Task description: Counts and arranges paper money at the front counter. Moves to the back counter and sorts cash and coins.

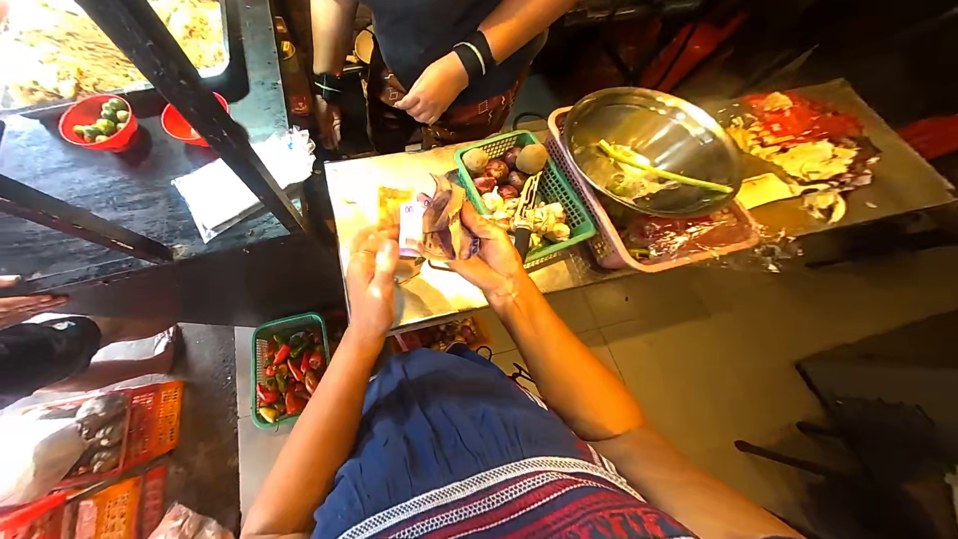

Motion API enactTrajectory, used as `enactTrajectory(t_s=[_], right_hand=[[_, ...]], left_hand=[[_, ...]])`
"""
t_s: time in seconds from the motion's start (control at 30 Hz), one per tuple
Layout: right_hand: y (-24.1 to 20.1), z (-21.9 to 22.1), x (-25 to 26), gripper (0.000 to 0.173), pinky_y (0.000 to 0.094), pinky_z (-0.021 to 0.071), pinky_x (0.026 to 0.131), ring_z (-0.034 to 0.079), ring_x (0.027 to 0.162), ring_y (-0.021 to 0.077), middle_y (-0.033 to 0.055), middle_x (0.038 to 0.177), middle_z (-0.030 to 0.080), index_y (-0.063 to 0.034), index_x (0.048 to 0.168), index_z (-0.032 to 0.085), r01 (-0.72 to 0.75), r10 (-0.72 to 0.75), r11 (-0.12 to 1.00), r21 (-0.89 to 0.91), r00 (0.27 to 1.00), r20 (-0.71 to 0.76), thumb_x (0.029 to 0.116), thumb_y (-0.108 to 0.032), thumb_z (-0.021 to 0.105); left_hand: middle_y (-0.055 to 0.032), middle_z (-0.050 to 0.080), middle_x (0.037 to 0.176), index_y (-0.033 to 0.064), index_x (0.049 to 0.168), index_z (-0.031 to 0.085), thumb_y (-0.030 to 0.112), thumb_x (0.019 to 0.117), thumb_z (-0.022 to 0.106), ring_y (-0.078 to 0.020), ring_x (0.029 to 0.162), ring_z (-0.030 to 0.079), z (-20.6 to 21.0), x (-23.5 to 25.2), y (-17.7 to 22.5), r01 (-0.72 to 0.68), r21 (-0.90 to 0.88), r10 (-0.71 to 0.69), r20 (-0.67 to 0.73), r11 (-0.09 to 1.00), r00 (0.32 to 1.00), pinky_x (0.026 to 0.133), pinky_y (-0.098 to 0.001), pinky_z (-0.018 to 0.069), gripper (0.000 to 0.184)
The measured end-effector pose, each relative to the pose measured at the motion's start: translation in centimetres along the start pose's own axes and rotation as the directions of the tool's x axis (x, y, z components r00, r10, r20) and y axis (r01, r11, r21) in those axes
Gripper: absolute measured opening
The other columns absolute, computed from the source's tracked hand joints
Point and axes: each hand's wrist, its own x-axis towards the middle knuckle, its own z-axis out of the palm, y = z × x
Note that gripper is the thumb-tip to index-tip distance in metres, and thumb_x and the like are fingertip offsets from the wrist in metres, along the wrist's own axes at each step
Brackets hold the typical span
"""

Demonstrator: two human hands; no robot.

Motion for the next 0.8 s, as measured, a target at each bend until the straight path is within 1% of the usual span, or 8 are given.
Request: enactTrajectory(t_s=[0.13, 0.23, 0.3, 0.43, 0.5, 0.53, 0.63, 0.8], right_hand=[[1.4, 0.0, 0.0, 0.027, 0.0352, 0.0581, 0.087, 0.068, 0.093, 0.0159, 0.0065, 0.108, 0.069, -0.0155, 0.124, 0.060, -0.004, 0.001, 0.998, 0.063, 0.999, 0.045, 0.1021, -0.031, 0.062], [1.4, -0.8, -0.4, 0.031, 0.0382, 0.0589, 0.089, 0.069, 0.101, 0.0183, 0.0064, 0.114, 0.070, -0.0206, 0.126, 0.061, -0.017, 0.023, 0.999, -0.048, 0.991, 0.133, 0.0969, -0.030, 0.070], [0.7, -1.3, -0.8, 0.023, 0.0340, 0.0600, 0.080, 0.070, 0.096, 0.0144, 0.0027, 0.110, 0.072, -0.0233, 0.118, 0.069, 0.044, -0.007, 0.969, -0.242, 0.989, 0.150, 0.0960, -0.030, 0.068], [-2.0, -2.3, -1.5, 0.027, 0.0367, 0.0550, 0.097, 0.063, 0.116, 0.0150, 0.0026, 0.132, 0.066, -0.0163, 0.114, 0.073, 0.269, -0.146, 0.780, -0.565, 0.956, 0.254, 0.0945, -0.035, 0.069], [-3.7, -1.8, -2.0, 0.024, 0.0374, 0.0530, 0.100, 0.061, 0.120, 0.0158, 0.0033, 0.135, 0.063, -0.0147, 0.109, 0.075, 0.354, -0.188, 0.695, -0.626, 0.930, 0.316, 0.0946, -0.032, 0.067], [-4.6, -1.3, -2.3, 0.019, 0.0348, 0.0545, 0.096, 0.063, 0.113, 0.0132, 0.0012, 0.125, 0.066, -0.0153, 0.106, 0.075, 0.362, -0.198, 0.681, -0.636, 0.928, 0.316, 0.0954, -0.029, 0.067], [-5.4, 1.2, -3.6, 0.009, 0.0201, 0.0551, 0.059, 0.063, 0.067, 0.0024, -0.0040, 0.080, 0.066, -0.0174, 0.100, 0.069, 0.251, -0.144, 0.638, -0.728, 0.968, 0.208, 0.0958, -0.015, 0.061], [-0.5, 0.9, -1.5, 0.017, 0.0308, 0.0560, 0.057, 0.064, 0.067, 0.0145, 0.0090, 0.092, 0.069, -0.0074, 0.119, 0.062, 0.177, -0.191, 0.215, -0.961, 0.972, 0.136, 0.1035, -0.012, 0.055]], left_hand=[[-0.0055, 0.063, 0.121, 0.0083, 0.105, 0.073, 0.025, 0.0907, 0.076, -0.0138, 0.102, 0.064, 1.4, -0.2, 0.8, 0.041, -0.037, -0.043, -0.035, 0.998, 0.998, 0.081, -0.0315, 0.0583, 0.022], [-0.0038, 0.071, 0.105, 0.0043, 0.112, 0.068, 0.010, 0.0980, 0.065, -0.0129, 0.092, 0.069, 1.2, 0.2, 0.9, 0.086, -0.239, -0.109, -0.084, 0.967, 0.991, 0.082, -0.0339, 0.0595, 0.015], [-0.0032, 0.073, 0.097, 0.0045, 0.114, 0.067, 0.008, 0.0988, 0.063, -0.0118, 0.086, 0.071, 0.7, 0.5, 1.0, 0.129, -0.311, -0.166, -0.096, 0.941, 0.981, 0.080, -0.0326, 0.0602, 0.016], [-0.0025, 0.069, 0.092, 0.0070, 0.101, 0.067, 0.011, 0.0943, 0.069, -0.0111, 0.077, 0.067, -0.7, 0.8, 0.3, 0.094, -0.037, -0.099, -0.151, 0.995, 0.984, 0.067, -0.0309, 0.0587, 0.008], [-0.0055, 0.064, 0.102, 0.0048, 0.095, 0.071, 0.011, 0.0917, 0.071, -0.0119, 0.085, 0.064, -1.3, 0.9, -0.3, 0.003, 0.201, 0.033, -0.174, 0.980, 0.984, 0.073, -0.0300, 0.0560, 0.007], [-0.0082, 0.065, 0.104, 0.0029, 0.095, 0.073, 0.011, 0.0903, 0.072, -0.0135, 0.089, 0.064, -1.5, 1.0, -0.6, -0.058, 0.291, 0.111, -0.171, 0.955, 0.979, 0.076, -0.0306, 0.0556, 0.009], [-0.0090, 0.067, 0.105, 0.0024, 0.091, 0.073, 0.011, 0.0890, 0.073, -0.0140, 0.093, 0.064, -1.5, 1.1, -0.9, -0.145, 0.385, 0.211, -0.134, 0.911, 0.968, 0.080, -0.0303, 0.0553, 0.008], [-0.0037, 0.065, 0.102, 0.0060, 0.091, 0.071, 0.009, 0.0902, 0.066, -0.0107, 0.087, 0.063, -0.4, 0.5, -0.2, 0.008, 0.144, -0.003, -0.037, 0.990, 0.999, 0.072, -0.0296, 0.0562, 0.006]])
